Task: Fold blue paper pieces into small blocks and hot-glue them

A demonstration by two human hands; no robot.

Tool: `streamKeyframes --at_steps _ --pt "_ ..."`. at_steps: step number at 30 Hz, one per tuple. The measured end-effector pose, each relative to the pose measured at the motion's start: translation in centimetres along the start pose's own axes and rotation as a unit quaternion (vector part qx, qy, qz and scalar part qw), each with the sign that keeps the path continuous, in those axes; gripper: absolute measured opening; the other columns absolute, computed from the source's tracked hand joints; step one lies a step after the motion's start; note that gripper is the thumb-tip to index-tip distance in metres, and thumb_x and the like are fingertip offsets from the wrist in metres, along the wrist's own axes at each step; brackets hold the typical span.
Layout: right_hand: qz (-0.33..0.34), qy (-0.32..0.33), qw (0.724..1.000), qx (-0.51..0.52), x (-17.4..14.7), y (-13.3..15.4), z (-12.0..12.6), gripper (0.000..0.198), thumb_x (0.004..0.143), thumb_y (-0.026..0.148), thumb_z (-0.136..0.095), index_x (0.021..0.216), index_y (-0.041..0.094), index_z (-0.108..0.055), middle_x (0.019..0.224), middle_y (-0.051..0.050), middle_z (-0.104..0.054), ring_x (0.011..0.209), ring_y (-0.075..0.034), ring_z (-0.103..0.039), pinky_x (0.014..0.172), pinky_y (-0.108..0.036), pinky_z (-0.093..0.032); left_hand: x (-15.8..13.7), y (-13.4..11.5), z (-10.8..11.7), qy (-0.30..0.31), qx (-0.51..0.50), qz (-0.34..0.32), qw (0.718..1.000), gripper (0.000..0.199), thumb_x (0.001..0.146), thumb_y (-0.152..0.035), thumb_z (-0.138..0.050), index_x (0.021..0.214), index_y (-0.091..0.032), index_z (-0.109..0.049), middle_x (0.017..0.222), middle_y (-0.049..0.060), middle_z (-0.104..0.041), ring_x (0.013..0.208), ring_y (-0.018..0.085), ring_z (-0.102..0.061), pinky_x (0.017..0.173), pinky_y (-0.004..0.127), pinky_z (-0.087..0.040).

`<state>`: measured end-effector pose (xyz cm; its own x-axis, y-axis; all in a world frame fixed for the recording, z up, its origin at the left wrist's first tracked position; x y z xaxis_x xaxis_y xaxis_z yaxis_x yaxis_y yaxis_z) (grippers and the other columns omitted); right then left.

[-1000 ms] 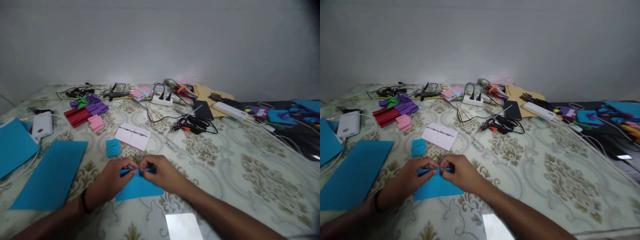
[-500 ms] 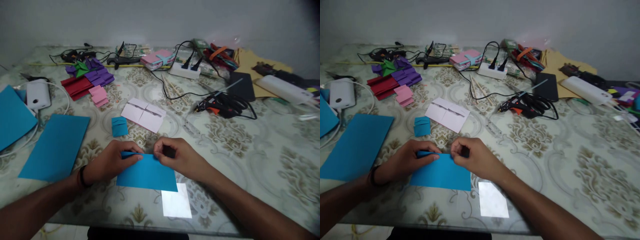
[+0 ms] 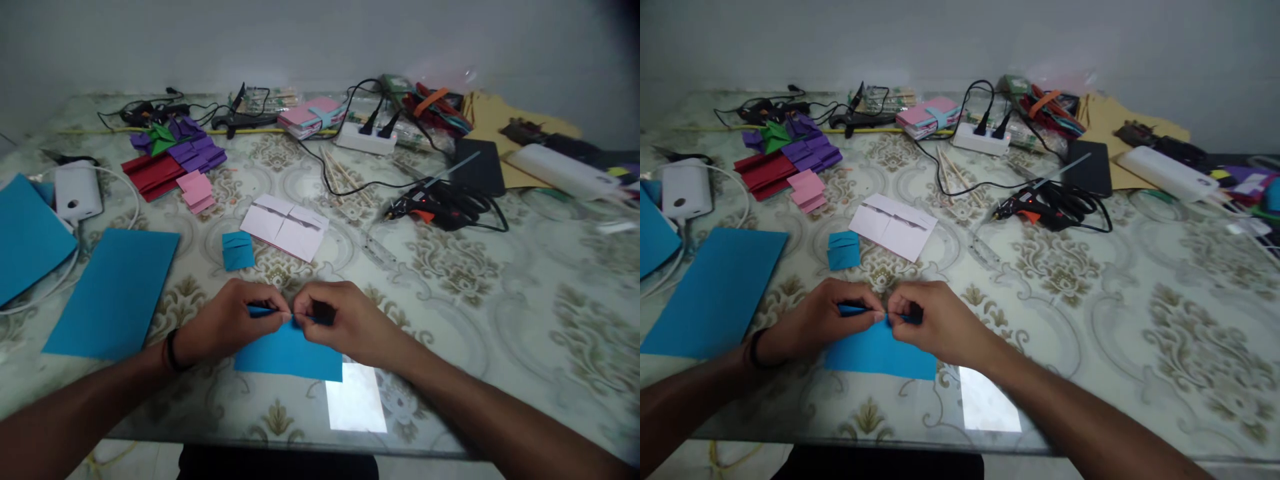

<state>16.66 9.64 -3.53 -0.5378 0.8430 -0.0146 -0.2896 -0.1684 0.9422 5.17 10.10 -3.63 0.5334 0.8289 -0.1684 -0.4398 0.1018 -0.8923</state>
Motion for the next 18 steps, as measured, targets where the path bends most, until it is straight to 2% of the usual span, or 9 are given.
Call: streamKeyframes --at_steps 9,18 --pt "-0.082 0.059 0.995 0.004 0.0 -2.0 1.9 0.006 0.072 0.011 -0.062 0.072 0.017 -0.064 0.066 0.003 -0.061 0.060 -0.010 -0.050 0.056 -0.021 -0.040 -0.1 1.0 2.0 -0.003 -0.085 0.038 0.996 0.013 0.085 -0.025 -0.072 0.077 -0.016 -0.077 0.076 0.000 -0.075 0.073 0.014 -0.065 0.067 0.023 -0.047" --pt "-0.100 0.071 0.992 0.027 0.2 -3.1 3.8 0.003 0.073 0.016 -0.065 0.073 0.017 -0.062 0.069 0.002 -0.060 0.062 -0.011 -0.051 0.059 -0.024 -0.040 0.2 1.6 2.7 -0.001 -0.124 0.040 0.991 0.020 0.086 -0.030 -0.073 0.073 -0.015 -0.072 0.068 -0.002 -0.064 0.066 0.011 -0.053 0.061 0.023 -0.038"
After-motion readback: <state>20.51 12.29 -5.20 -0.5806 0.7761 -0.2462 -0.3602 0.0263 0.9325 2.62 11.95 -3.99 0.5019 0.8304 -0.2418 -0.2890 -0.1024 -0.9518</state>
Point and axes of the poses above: each hand's wrist, its own x-axis towards the middle knuckle, its own z-axis out of the back of the hand, y = z × x, the point moved 10 cm from there along x, towards the middle knuckle
